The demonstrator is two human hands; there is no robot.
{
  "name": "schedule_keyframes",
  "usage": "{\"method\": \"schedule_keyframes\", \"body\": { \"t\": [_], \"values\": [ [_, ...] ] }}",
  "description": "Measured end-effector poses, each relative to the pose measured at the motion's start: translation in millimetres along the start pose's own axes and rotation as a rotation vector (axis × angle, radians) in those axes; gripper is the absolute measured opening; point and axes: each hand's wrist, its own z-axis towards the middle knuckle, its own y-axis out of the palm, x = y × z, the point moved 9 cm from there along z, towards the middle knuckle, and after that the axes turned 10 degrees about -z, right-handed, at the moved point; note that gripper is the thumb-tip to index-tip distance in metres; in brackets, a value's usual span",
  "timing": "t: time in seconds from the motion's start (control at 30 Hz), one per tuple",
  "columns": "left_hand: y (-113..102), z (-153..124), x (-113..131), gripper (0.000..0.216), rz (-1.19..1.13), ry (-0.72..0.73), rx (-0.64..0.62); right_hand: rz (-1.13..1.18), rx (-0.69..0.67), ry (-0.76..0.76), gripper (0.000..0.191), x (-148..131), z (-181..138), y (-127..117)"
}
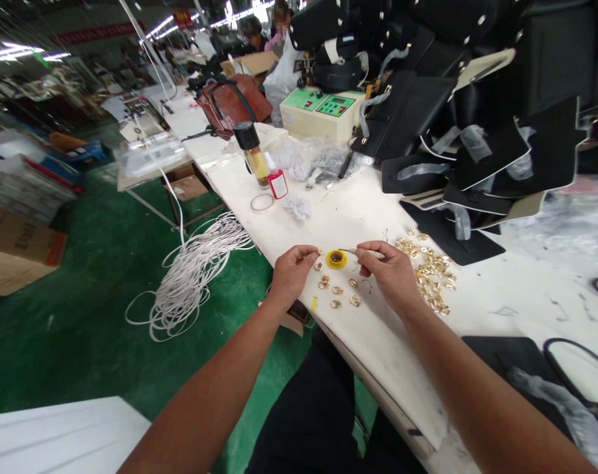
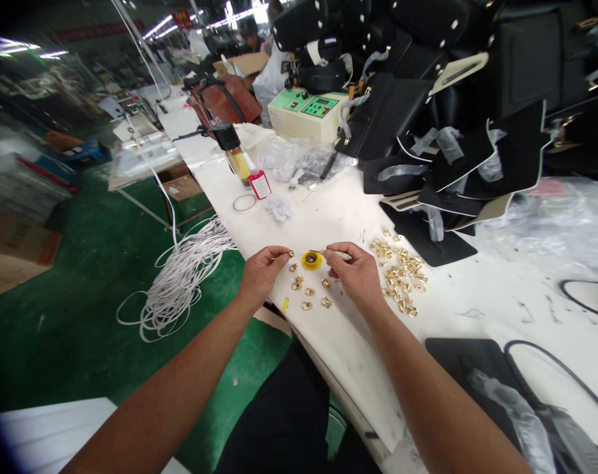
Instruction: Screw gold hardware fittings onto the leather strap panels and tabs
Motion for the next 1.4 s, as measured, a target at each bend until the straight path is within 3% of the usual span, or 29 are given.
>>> {"method": "schedule_keyframes", "body": {
  "t": [0.1, 0.27, 0.43, 0.57, 0.67, 0.8, 0.93, 1.13, 1.3, 1.4],
  "values": [
    [-14, -13, 11, 0.012, 0.226, 0.139, 0.006, 0.112, 0.047, -0.038, 0.036, 3, 7, -14],
    [-4, -33, 22, 0.009, 0.597, 0.466, -0.074, 0.331, 0.159, -0.090, 0.029, 7, 22, -44],
    [-2, -35, 21, 0.010, 0.654, 0.503, -0.039, 0.473, 0.261, -0.144, 0.023, -4, 26, -76],
    [0, -36, 43, 0.018, 0.653, 0.507, 0.029, 0.552, 0.304, -0.174, 0.023, -14, 26, -98],
    [39, -33, 59, 0.015, 0.634, 0.462, -0.110, 0.599, 0.329, -0.188, 0.025, -19, 29, -112],
    [133, -23, 60, 0.020, 0.813, 0.427, -0.460, 0.639, 0.343, -0.181, 0.025, -20, 31, -121],
    [195, 6, 40, 0.030, 1.048, 0.370, -0.533, 0.655, 0.350, -0.172, 0.026, -18, 32, -123],
    [219, 37, 19, 0.023, 1.069, 0.314, -0.468, 0.646, 0.333, -0.142, 0.028, -8, 38, -117],
    [221, 36, 19, 0.018, 0.958, 0.293, -0.427, 0.603, 0.312, -0.114, 0.030, 1, 40, -109],
    [212, 36, 24, 0.012, 0.836, 0.266, -0.382, 0.569, 0.296, -0.105, 0.030, 3, 38, -103]
  ]
}}
